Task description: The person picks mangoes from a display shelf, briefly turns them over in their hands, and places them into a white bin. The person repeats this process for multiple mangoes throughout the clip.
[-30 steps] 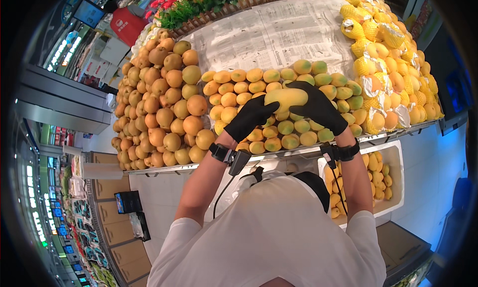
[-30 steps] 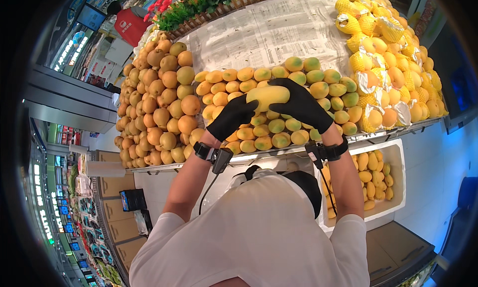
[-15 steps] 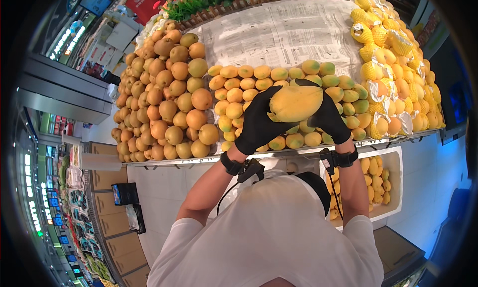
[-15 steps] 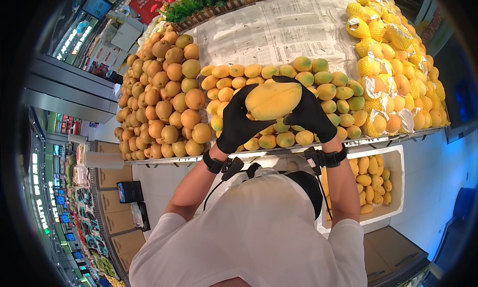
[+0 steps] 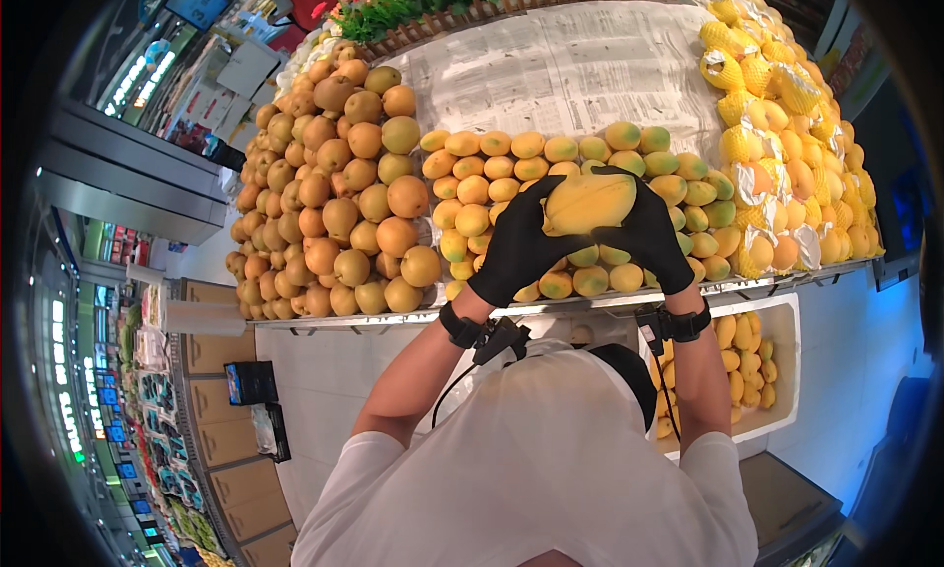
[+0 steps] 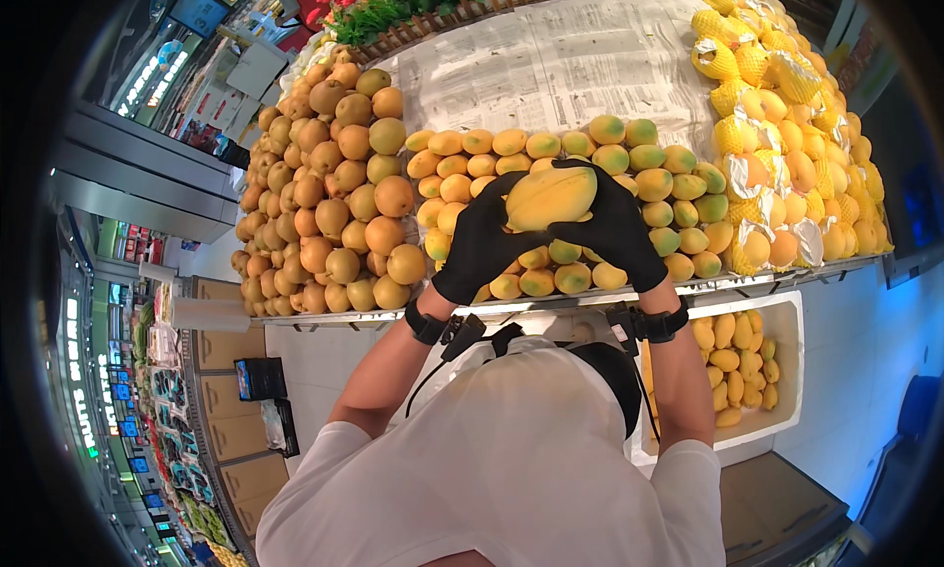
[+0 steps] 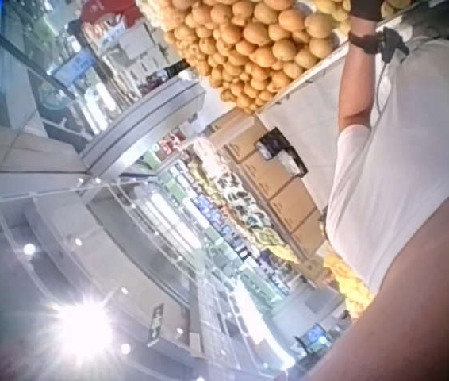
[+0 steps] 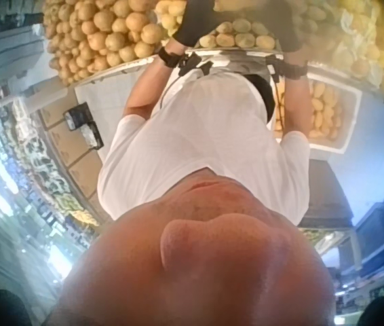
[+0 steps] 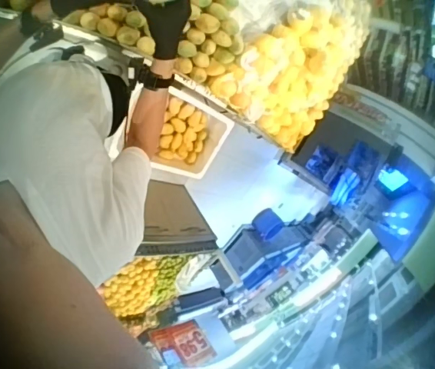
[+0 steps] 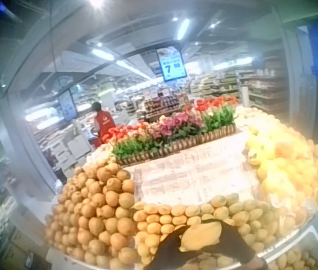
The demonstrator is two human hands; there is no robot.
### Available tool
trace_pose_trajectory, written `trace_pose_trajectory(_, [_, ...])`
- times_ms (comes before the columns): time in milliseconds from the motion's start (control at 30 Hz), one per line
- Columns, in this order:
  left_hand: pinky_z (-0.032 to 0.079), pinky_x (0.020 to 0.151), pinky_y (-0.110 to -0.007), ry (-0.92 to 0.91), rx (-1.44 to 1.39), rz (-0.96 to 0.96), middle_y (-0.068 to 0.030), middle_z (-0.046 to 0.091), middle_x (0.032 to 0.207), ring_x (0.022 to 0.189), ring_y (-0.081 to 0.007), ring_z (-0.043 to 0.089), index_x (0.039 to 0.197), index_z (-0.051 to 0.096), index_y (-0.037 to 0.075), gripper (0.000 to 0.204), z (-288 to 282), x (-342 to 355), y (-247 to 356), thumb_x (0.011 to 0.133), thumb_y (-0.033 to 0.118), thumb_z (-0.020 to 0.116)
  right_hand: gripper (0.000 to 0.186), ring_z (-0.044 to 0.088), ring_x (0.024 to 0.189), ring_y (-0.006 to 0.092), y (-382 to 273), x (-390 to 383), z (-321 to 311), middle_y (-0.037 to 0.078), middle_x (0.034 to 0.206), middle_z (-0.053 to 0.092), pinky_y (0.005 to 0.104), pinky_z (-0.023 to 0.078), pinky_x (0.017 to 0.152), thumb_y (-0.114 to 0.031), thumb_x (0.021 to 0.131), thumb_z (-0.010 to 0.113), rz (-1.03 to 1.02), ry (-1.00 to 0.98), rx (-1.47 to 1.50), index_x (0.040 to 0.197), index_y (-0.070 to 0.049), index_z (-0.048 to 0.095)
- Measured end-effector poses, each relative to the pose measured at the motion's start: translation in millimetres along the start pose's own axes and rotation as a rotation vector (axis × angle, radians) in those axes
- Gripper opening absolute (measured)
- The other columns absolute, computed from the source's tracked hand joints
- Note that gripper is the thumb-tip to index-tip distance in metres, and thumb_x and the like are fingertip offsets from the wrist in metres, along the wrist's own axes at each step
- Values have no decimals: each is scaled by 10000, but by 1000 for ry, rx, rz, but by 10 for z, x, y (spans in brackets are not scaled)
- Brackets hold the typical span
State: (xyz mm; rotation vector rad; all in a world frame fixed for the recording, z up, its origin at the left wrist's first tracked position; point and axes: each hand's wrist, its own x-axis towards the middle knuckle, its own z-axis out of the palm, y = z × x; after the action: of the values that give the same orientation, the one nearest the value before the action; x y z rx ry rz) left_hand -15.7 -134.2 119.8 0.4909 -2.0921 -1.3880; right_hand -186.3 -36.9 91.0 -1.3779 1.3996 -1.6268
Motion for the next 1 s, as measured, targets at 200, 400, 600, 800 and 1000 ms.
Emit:
trace_pose_trajectory(200, [467, 866, -298, -32, -173, -112, -81, 594, 1107, 1020, -150, 560, 1216, 497, -6, 571, -92, -152, -196, 730, 132, 764, 722, 562, 1048, 171, -24, -40, 150, 85, 1134, 588, 308, 460, 921, -100, 686, 782, 93, -40, -18, 1314, -38, 432])
trace_pose_trajectory(400, [485, 742, -304, -62, -165, -235, -55, 589, 998, 913, -176, 579, 1167, 491, 2, 443, -386, -376, -580, 765, 35, 673, 580, 582, 1017, 152, -35, -113, 331, 88, 1139, 572, 290, 483, 879, -2, 813, 615, 201, -61, 299, 1346, -39, 389])
trace_pose_trajectory(600, [490, 750, -329, 75, 293, 197, -86, 637, 976, 892, -250, 611, 1117, 503, 26, 470, -470, -494, -391, 692, 73, 699, 447, 586, 1021, 164, -144, -191, 457, 88, 1102, 608, 297, 493, 883, -43, 902, 534, 220, 53, 251, 1331, -35, 412])
trace_pose_trajectory(800, [499, 742, -332, 2, 622, 407, -101, 630, 964, 873, -262, 619, 1084, 527, 17, 414, -798, -623, -524, 705, 54, 689, 430, 571, 1001, 113, -162, -301, 856, 59, 1085, 615, 259, 478, 872, -46, 868, 601, 303, 71, 189, 1276, -24, 467])
trace_pose_trajectory(1000, [483, 799, -316, -81, -67, 55, -113, 595, 1026, 945, -238, 581, 1134, 494, -7, 413, -911, -927, -467, 763, 29, 672, 476, 555, 1006, 136, -392, -317, 1333, 74, 1166, 556, 269, 474, 857, -89, 842, 648, 351, 77, 53, 1280, -40, 467])
